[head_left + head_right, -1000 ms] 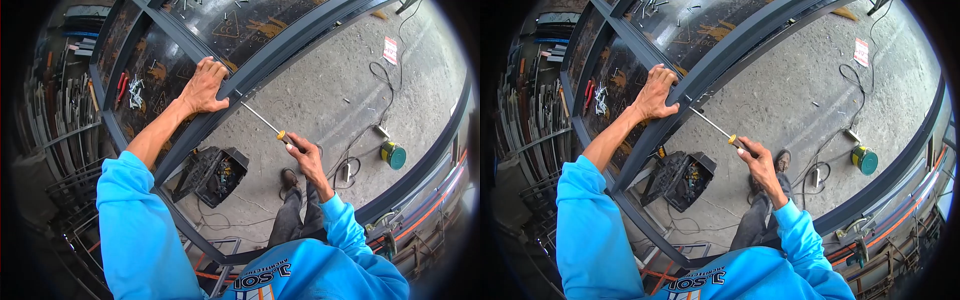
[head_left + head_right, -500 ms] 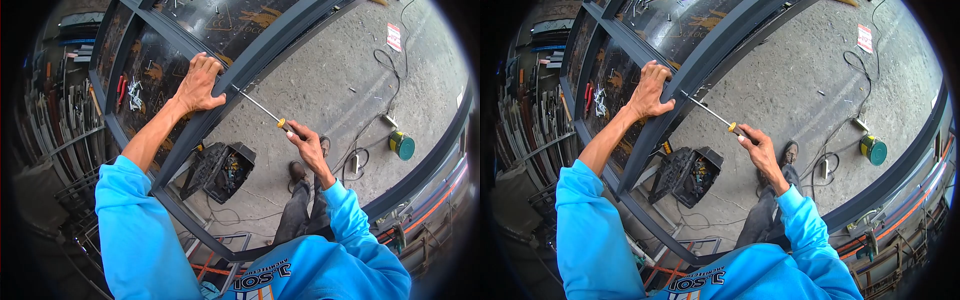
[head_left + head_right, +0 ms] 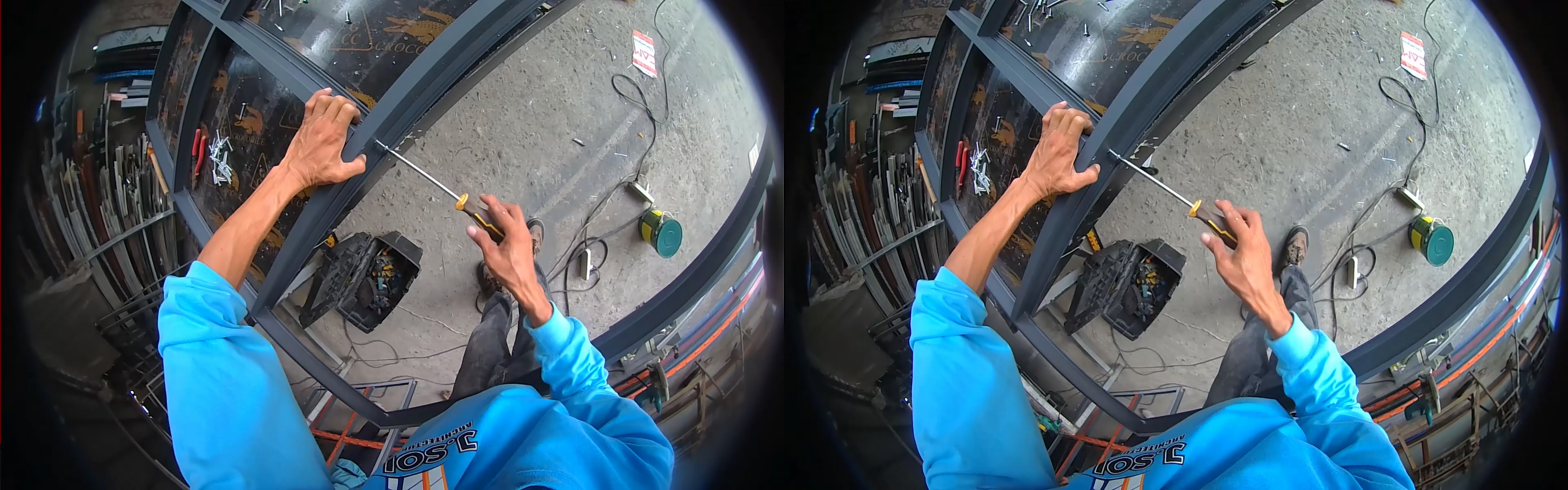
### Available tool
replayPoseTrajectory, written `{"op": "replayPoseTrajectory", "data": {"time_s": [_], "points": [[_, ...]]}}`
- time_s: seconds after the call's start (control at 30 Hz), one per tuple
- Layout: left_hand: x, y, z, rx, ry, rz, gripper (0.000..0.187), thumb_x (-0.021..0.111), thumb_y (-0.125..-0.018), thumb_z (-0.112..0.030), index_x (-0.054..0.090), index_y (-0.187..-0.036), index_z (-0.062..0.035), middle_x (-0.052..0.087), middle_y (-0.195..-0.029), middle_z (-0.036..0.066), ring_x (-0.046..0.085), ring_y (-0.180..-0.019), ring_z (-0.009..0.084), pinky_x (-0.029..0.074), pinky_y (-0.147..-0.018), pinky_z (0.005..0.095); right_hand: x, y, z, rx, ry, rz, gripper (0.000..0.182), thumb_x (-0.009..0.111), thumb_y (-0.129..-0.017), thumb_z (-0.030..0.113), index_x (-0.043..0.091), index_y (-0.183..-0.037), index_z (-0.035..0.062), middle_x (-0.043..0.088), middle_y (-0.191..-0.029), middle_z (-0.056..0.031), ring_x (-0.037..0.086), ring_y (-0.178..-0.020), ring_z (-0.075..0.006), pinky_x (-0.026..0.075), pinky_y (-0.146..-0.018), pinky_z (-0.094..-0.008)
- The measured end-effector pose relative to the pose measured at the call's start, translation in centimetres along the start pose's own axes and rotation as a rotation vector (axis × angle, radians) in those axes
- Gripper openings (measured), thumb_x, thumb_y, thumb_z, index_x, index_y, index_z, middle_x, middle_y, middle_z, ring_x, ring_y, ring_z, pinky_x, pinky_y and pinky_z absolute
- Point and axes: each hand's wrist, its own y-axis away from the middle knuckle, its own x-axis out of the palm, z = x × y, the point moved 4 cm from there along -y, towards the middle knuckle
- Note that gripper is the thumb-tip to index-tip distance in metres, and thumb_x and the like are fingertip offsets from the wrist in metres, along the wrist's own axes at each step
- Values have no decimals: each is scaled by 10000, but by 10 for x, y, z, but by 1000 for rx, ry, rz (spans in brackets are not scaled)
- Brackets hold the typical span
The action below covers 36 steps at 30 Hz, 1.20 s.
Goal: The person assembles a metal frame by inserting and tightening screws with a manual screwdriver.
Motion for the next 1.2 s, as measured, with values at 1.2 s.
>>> {"op": "replayPoseTrajectory", "data": {"time_s": [1.2], "points": [[3,3,0,40,70,-27,523,624,-621,-353,465,-1005,-36,466,-1015,124,414,-1013,295,254,-1031,452,18,1,-2,614,-969,451,426,626,-882,189,523,-1260,21,596,-839,-111,532,-539,-162,389,-421,-237]]}}
